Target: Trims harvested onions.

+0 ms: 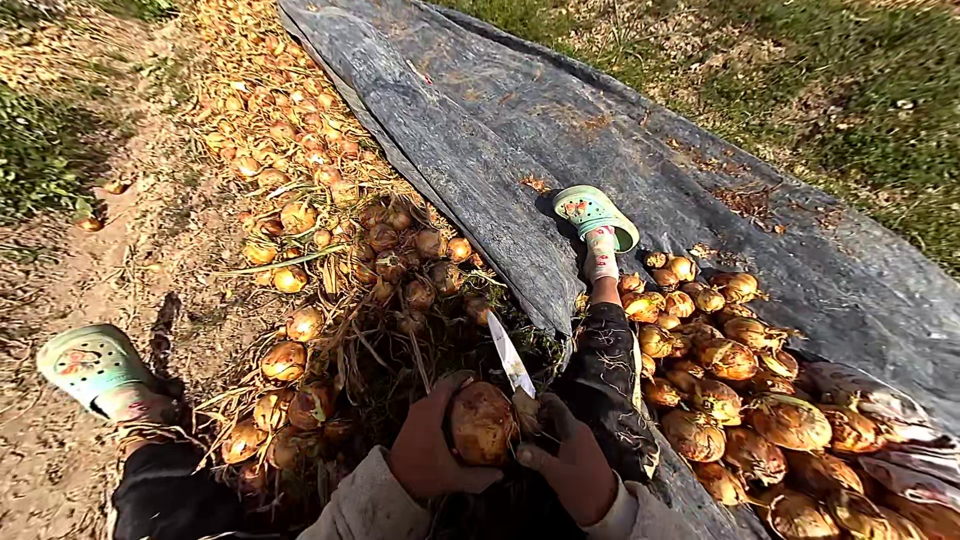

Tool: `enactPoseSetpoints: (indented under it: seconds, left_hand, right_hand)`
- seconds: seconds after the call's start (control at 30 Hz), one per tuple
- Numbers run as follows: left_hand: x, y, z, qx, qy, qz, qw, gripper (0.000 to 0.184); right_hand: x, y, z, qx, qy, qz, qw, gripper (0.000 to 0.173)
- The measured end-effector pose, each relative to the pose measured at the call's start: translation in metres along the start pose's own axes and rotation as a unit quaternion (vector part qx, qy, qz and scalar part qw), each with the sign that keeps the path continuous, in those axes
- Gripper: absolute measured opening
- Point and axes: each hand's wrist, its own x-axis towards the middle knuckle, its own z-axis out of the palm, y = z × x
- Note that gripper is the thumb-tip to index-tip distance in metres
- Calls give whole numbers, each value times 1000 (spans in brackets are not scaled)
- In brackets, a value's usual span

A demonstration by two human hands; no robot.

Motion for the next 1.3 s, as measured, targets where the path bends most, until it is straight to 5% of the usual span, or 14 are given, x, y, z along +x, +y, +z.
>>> enactPoseSetpoints:
  seconds: [0.17,0.27,0.4,0.57,0.7,0.83,0.97,1.0,1.07,1.13,1.17,1.3]
  left_hand:
    - [-31,23,15,-129,-25,-72,989,95]
    - [-36,25,17,-164,-45,-80,982,96]
    - [-35,32,5,-40,-171,-137,975,100]
    - [-47,46,12,214,-282,-183,917,57]
    - [-59,32,18,304,-148,-57,940,48]
    - [-31,28,16,289,25,-65,955,26]
    - [-13,17,36,332,170,120,920,27]
    - [-11,14,41,357,160,160,906,27]
    - [-17,10,54,396,96,192,893,35]
    - [-31,7,69,384,18,203,901,32]
    - [-39,7,75,365,-23,187,912,27]
    - [-27,21,78,290,-256,-41,921,20]
  right_hand:
    - [-13,4,-5,139,-8,-62,988,70]
    - [-18,11,-11,150,-41,-29,987,73]
    - [-27,17,-15,116,-86,57,988,64]
    - [-43,35,-10,142,-150,187,960,45]
    - [-42,34,-9,252,-155,234,926,31]
    - [-29,32,-5,346,-130,218,903,37]
    - [-19,46,3,375,-107,250,886,46]
    - [-20,51,5,391,-115,238,881,46]
    - [-24,53,9,407,-100,223,880,75]
    - [-27,50,16,433,-38,243,867,49]
    - [-27,47,20,428,-7,290,856,33]
    - [-26,51,24,354,38,394,847,39]
